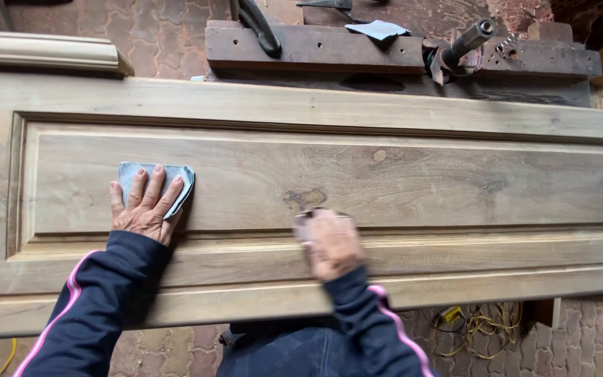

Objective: Sand a large wooden panel or door using sandpaper and an electric orbital sander.

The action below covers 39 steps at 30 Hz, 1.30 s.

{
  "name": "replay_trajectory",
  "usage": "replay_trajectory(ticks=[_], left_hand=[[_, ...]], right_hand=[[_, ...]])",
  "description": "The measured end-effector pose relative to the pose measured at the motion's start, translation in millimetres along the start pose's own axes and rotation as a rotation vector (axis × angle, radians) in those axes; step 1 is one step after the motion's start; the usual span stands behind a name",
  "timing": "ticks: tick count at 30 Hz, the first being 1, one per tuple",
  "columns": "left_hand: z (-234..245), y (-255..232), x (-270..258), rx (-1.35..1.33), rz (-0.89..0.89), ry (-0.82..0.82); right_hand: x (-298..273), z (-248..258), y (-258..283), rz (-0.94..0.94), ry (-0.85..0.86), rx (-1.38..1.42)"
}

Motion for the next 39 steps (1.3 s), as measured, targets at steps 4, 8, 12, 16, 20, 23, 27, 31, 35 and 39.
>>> replay_trajectory(ticks=[4,8,12,16,20,23,27,31,35,39], left_hand=[[0.8,-0.7,0.6,-0.015,-0.002,0.003],[2.3,-0.1,-1.6,-0.014,0.023,0.013],[2.6,-1.1,0.4,-0.010,0.005,-0.012],[1.8,-1.7,3.1,0.016,0.003,-0.001],[2.0,-2.7,3.0,-0.001,0.012,-0.007],[4.7,-4.0,4.7,-0.009,0.013,-0.020],[-2.4,-0.3,4.2,0.041,0.029,-0.004],[1.4,-1.7,6.3,0.008,0.020,-0.026],[-2.4,0.4,4.6,0.024,0.009,-0.017],[-0.6,0.3,5.0,0.021,0.023,-0.004]], right_hand=[[-54.3,49.6,-137.2,-0.228,0.106,-0.281],[-52.0,30.5,-141.0,-0.372,0.106,-0.244],[19.6,-40.8,20.4,-0.064,0.086,-0.065],[46.9,-38.7,78.2,0.136,0.058,0.293],[-10.9,5.5,-127.0,-0.012,0.021,-0.061],[-37.5,52.7,-221.5,-0.113,-0.147,-0.321],[27.5,-18.8,-171.0,-0.159,-0.108,-0.290],[141.3,-48.7,43.8,0.147,-0.189,-0.076],[124.1,-46.1,-26.1,0.235,-0.051,-0.082],[59.4,-15.8,-179.7,-0.077,0.052,-0.503]])
Point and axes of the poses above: each hand's wrist, its own x-axis towards the middle knuckle, its own z-axis out of the back of the hand, y = z × x, the point moved 4 cm from there along x, towards the middle knuckle, and after that the axes turned 3 degrees about z, right-handed, at the moved point
